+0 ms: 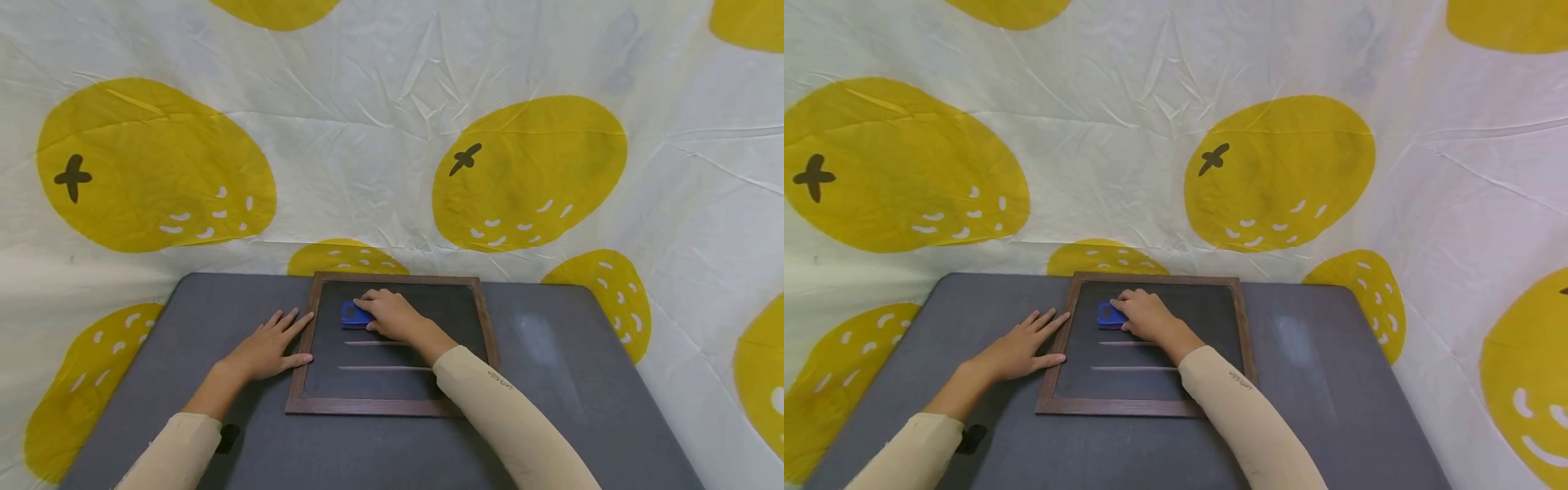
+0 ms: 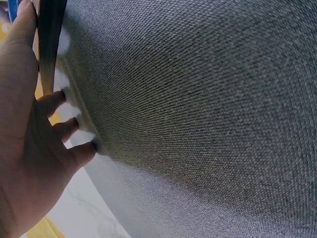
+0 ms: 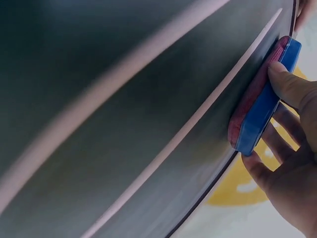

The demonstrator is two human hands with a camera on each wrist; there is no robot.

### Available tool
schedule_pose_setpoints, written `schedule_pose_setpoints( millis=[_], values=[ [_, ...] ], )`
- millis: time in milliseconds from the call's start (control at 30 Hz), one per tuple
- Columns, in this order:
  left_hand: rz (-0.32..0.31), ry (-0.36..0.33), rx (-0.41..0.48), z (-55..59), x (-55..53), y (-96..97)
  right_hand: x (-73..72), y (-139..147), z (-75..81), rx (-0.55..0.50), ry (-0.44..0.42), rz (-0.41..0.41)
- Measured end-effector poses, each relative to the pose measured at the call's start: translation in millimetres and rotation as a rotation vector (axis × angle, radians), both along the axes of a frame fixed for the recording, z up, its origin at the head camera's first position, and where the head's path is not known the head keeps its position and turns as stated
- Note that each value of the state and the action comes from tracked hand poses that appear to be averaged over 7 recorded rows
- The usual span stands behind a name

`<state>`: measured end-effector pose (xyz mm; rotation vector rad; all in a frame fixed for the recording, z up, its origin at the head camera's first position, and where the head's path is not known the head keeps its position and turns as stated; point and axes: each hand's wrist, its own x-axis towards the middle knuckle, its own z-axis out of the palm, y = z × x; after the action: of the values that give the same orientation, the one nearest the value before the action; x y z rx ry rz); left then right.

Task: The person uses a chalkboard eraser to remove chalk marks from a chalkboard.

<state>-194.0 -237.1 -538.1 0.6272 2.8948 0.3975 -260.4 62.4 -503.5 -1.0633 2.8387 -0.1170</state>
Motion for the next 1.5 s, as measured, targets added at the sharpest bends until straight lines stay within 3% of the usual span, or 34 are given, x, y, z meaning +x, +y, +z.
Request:
schedule_pose_setpoints(
  millis=[333,600,1300,1500],
  values=[
    [0.005,0.0,-0.013,1.9,-0.8,2.2,-5.7,-45,2.5,0.084,0.016,-0.003],
    [0.009,-0.015,-0.012,3.5,-4.0,1.7,-5.7,-62,6.7,0.126,0.048,-0.023],
    [0.007,-0.039,-0.018,7.4,-0.8,7.0,1.5,-48,8.3,0.102,-0.003,-0.01],
    [0.02,-0.036,-0.028,2.9,-1.3,3.3,0.6,-33,5.7,0.089,-0.025,0.001]
  ],
)
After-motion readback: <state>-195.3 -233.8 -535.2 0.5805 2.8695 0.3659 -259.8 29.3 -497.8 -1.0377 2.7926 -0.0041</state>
